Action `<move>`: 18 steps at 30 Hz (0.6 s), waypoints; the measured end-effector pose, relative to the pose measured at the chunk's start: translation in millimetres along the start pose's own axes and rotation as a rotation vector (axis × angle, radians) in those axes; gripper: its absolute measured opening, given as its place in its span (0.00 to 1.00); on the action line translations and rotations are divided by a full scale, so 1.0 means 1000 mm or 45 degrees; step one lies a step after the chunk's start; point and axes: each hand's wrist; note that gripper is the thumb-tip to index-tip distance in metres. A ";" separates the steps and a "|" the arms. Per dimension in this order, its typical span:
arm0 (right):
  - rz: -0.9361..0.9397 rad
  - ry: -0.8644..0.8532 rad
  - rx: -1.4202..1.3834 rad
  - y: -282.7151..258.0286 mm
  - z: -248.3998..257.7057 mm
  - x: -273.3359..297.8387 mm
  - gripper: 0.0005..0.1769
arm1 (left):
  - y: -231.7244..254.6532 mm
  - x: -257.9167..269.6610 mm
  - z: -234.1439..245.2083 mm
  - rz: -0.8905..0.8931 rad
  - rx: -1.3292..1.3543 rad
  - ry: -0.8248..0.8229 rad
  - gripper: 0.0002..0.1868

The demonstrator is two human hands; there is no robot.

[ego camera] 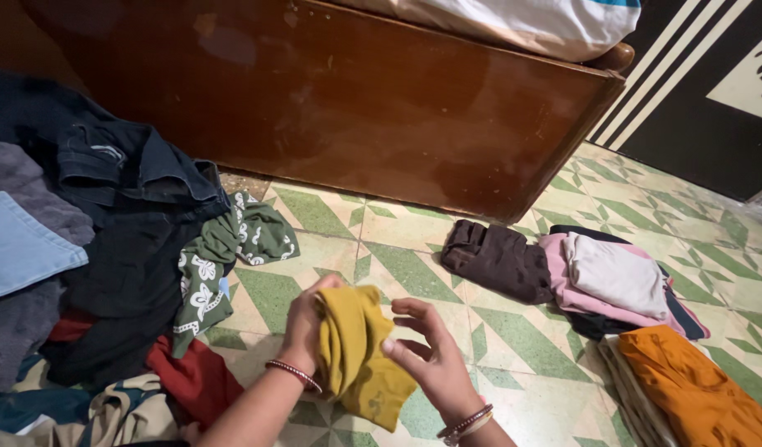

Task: The person folds various pieces of laundry, including a blue garment and a pink camisole, by hand while sitting on a tiled floor.

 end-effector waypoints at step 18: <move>-0.608 -0.053 -0.507 0.018 0.084 -0.001 0.37 | 0.047 -0.002 0.031 -0.128 -0.919 -0.340 0.10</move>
Point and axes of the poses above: each hand's wrist, its own x-axis away from the middle knuckle, its own z-axis out of the back of the hand, y = z × x, and after that the axes turned 12 degrees about -y, right-handed
